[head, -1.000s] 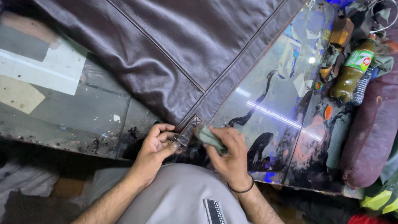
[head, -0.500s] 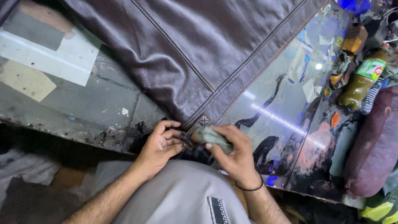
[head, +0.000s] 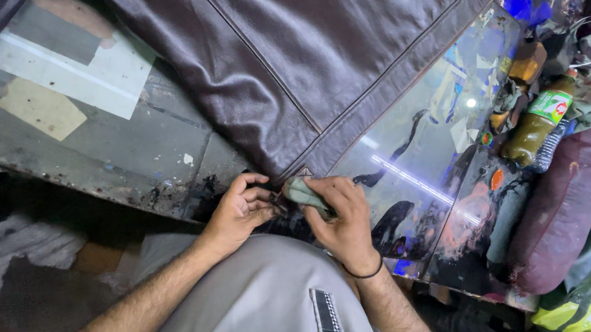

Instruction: The person wipes the surface of a black leather jacket laid on a workbench using a cloth. They repeatedly rub the front panels, seams, and zipper areas while adjusting the jacket's position. A second person is visible in the background handling other leather items.

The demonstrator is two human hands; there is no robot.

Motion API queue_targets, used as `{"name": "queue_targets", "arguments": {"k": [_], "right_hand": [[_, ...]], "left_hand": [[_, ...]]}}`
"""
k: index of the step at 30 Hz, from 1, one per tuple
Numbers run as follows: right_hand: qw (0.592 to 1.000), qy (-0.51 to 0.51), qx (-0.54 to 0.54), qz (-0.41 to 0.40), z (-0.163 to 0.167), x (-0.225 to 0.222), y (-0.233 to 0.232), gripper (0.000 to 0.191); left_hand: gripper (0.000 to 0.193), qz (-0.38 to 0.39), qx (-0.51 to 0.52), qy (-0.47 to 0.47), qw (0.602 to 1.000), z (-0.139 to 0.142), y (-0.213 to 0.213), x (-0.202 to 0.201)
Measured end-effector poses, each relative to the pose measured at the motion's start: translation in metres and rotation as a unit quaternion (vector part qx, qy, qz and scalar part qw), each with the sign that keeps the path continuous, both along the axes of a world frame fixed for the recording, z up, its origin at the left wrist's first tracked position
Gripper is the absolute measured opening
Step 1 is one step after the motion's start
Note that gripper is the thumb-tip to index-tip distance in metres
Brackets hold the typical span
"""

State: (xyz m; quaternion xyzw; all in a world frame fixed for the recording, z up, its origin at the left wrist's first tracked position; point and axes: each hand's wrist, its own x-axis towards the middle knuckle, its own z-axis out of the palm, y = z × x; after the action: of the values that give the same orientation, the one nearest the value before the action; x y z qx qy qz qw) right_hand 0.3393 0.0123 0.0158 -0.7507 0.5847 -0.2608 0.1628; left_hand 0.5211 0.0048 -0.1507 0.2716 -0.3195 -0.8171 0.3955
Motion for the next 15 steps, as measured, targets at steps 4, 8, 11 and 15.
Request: {"name": "queue_targets", "arguments": {"k": [4,8,11,15], "right_hand": [[0.999,0.003,0.051,0.013,0.009,0.001,0.009,0.036],[0.994,0.003,0.035,-0.106,0.015,-0.004,0.014,0.032],[0.992,-0.071,0.062,-0.082,0.01,-0.002,0.009,0.032],[0.992,-0.046,0.063,-0.1,0.001,0.003,-0.007,0.033]], "left_hand": [[0.058,-0.015,0.004,0.0,1.0,0.004,-0.001,0.003],[0.06,-0.021,0.005,0.004,1.0,0.005,0.0,0.006],[0.059,-0.018,0.003,-0.003,1.0,0.007,0.0,0.006],[0.058,-0.03,-0.002,-0.055,0.998,0.02,-0.004,0.008]]}}
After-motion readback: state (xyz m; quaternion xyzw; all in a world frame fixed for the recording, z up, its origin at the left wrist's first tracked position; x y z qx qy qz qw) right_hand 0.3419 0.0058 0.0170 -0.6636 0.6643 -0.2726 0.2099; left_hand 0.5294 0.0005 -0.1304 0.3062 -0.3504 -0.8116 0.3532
